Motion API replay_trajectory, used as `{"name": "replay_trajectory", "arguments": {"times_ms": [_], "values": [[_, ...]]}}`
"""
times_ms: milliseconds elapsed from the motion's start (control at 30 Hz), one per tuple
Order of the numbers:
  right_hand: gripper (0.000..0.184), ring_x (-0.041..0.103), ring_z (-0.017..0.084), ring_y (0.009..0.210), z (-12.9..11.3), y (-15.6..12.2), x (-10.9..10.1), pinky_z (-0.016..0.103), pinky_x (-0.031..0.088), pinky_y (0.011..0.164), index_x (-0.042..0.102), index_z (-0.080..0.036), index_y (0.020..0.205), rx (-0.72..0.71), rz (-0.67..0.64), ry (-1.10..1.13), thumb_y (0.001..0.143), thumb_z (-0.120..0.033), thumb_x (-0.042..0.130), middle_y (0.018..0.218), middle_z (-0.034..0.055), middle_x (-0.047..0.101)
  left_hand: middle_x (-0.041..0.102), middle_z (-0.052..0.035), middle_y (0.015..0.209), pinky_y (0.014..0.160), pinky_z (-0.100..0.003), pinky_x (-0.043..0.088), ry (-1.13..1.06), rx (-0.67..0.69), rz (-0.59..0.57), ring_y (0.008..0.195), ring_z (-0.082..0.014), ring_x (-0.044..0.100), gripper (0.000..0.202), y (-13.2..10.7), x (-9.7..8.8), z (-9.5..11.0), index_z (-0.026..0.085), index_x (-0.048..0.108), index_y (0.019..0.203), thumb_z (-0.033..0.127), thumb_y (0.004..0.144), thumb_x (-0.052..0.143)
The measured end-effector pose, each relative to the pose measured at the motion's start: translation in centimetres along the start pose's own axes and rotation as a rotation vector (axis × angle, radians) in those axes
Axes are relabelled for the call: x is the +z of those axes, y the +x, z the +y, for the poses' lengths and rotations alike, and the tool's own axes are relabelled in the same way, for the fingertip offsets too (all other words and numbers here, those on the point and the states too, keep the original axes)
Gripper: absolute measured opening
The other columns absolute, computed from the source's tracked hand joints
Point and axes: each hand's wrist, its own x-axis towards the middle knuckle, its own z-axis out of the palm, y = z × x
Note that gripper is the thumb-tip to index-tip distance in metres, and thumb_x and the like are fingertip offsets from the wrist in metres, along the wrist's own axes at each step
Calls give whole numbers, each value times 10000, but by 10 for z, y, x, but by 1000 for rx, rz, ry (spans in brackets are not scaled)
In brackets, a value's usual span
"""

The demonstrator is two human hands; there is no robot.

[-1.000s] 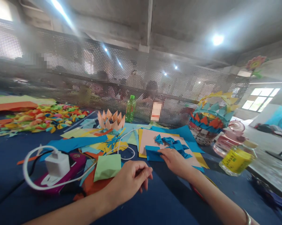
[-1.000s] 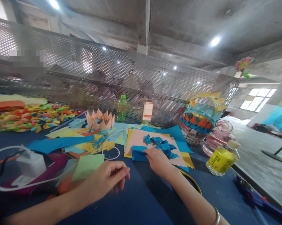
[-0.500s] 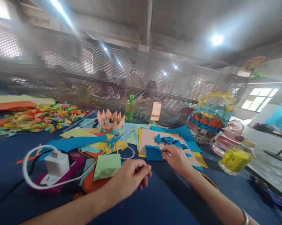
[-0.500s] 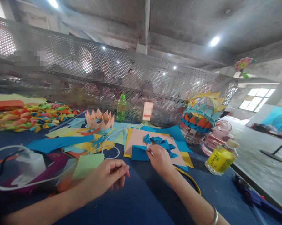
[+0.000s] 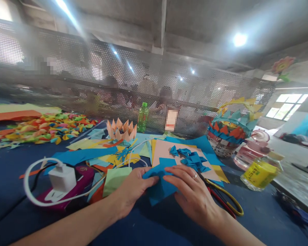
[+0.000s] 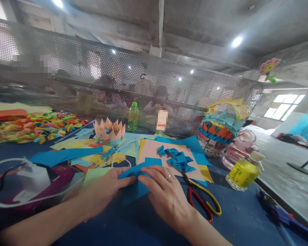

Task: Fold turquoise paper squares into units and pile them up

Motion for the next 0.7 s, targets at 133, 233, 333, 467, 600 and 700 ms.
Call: {"name": "replay_trajectory", "arguments": {"times_ms": [133,233,333,467,600,700], "values": [[493,458,285,1255,5,-6,5,445,448,981,618,-252,1116,231,6,180,711,2,493,1371,99,475,700,-29,767,646,-262,466,24,-2,-16,670,-155,621,398,-1,1,2,139,681,893,432,648,791],[230,522,274,1191,8,-5,6,400,478,932,679,-249,938,361,-8,389,786,-100,592,1342,98,495,697,-19,714,585,-244,454,89,-6,-29,606,-142,609,367,-1,2,4,144,691,856,432,650,787],[33,557,253,1146,7,-3,7,372,457,947,684,-225,805,462,10,573,821,-250,669,1245,88,581,688,-26,661,548,-248,462,181,-1,-52,595,-162,625,312,-3,5,6,143,698,788,420,662,766],[174,632,210,894,0,-1,13,328,481,834,634,-183,724,675,60,787,826,-322,661,938,65,678,696,-44,708,560,-258,491,271,16,-72,691,-206,662,274,-4,10,7,149,723,804,394,681,732],[267,573,146,636,-4,-2,19,253,458,631,571,-169,694,851,106,876,796,-395,670,681,8,623,676,-42,727,582,-267,505,301,48,-47,681,-195,639,382,-5,10,5,150,720,814,520,739,658],[296,516,120,591,-2,-1,19,224,416,573,547,-167,656,893,180,828,770,-404,682,640,-10,573,671,-52,803,653,-297,532,287,78,-29,758,-209,640,518,-5,10,4,153,707,854,638,812,530]]}}
